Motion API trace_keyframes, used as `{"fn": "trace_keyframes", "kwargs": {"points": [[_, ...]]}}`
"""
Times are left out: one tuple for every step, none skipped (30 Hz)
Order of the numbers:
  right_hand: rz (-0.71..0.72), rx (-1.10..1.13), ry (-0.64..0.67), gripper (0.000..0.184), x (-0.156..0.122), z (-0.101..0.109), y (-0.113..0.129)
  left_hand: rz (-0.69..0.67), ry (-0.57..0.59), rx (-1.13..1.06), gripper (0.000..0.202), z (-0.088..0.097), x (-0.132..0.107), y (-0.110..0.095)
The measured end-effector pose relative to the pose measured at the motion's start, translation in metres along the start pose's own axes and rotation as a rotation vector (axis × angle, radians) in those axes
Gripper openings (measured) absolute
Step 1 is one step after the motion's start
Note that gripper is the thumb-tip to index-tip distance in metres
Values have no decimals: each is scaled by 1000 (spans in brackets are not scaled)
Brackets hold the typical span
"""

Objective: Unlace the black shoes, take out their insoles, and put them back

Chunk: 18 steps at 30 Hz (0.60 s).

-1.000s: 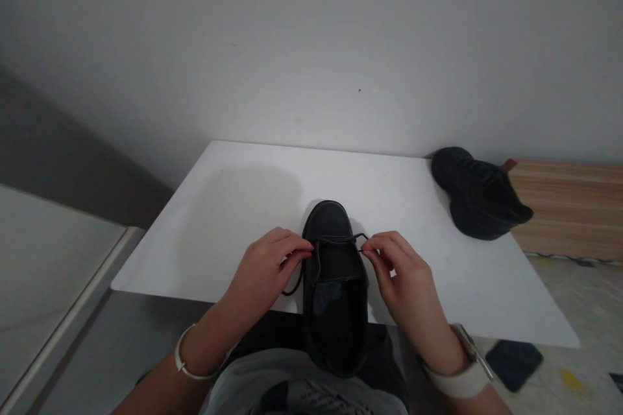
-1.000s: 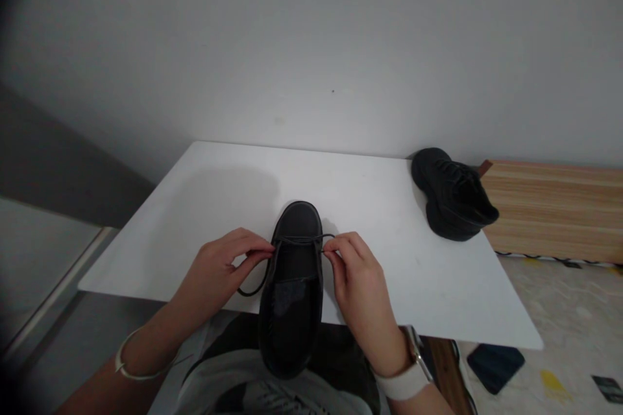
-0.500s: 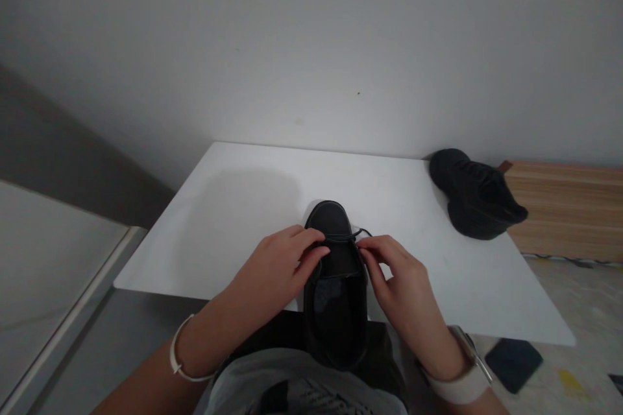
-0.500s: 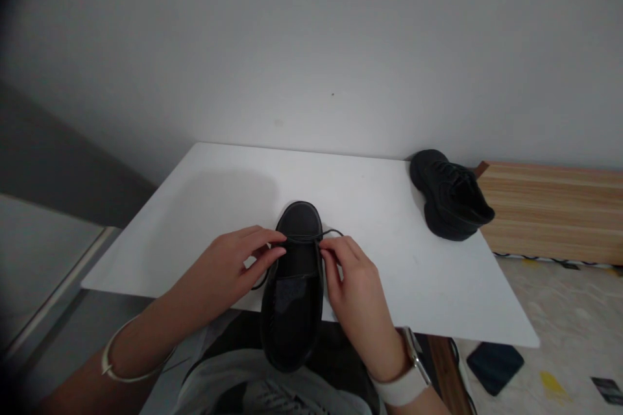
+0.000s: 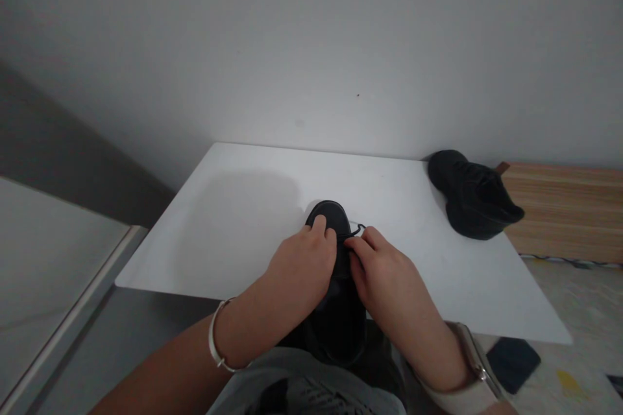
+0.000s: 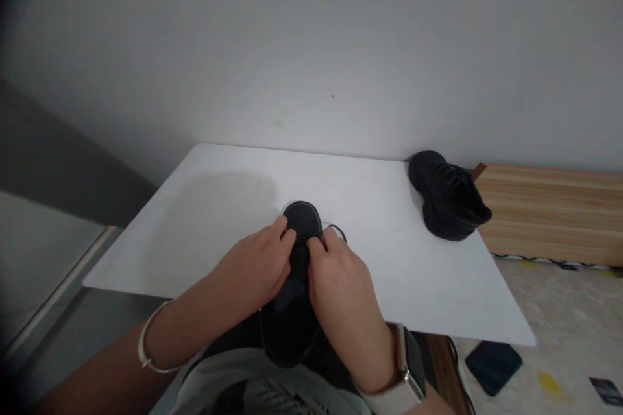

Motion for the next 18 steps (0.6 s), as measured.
{"fn": "trace_keyframes", "kwargs": {"points": [[1, -33, 1, 20, 1, 0, 1, 12, 2, -8, 21, 0, 0, 0], [4, -62, -4, 19, 2, 0, 2, 17, 2, -10, 22, 0, 1, 1], [10, -86, -16, 18, 3, 1, 3, 19, -2, -8, 22, 0, 1, 1], [20, -102, -37, 17, 4, 2, 4, 16, -13, -3, 21, 1, 1, 0], [37, -104, -64, 16, 4, 3, 4, 8, -31, 1, 20, 3, 0, 0], [61, -84, -95, 15, 4, 5, 5, -6, -60, 2, 18, 5, 0, 0], [90, -34, -122, 16, 4, 8, 6, -23, -100, -6, 16, 9, -2, -1], [118, 48, -140, 16, 3, 11, 7, -41, -149, -29, 14, 14, -5, 0], [138, 156, -151, 17, 1, 15, 8, -59, -206, -73, 13, 20, -9, 0], [147, 281, -163, 16, -1, 21, 8, -72, -262, -142, 12, 27, -15, 2], [148, 410, -178, 15, -4, 29, 9, -83, -314, -239, 11, 35, -21, 5], [138, 533, -199, 13, -7, 38, 10, -91, -363, -352, 11, 43, -29, 8], [120, 639, -231, 12, -10, 48, 10, -91, -406, -474, 11, 51, -38, 12], [99, 728, -272, 11, -14, 59, 10, -94, -458, -592, 11, 60, -47, 17], [70, 802, -328, 10, -18, 70, 8, -89, -518, -687, 11, 69, -56, 22], [32, 854, -394, 9, -22, 81, 4, -79, -598, -772, 11, 77, -65, 27], [-2, 869, -458, 8, -26, 90, -2, -58, -701, -856, 11, 84, -73, 34], [-32, 860, -519, 8, -31, 98, -10, -25, -814, -936, 11, 90, -81, 42]]}}
Point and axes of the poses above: each hand's wrist, its own x-axis towards the middle knuckle, its own z-axis out of the back of the hand, y = z × x, the point moved 6 cm from there along x, towards the middle knuckle, and after that the axes turned 1 degree about z, right-handed, at the moved point
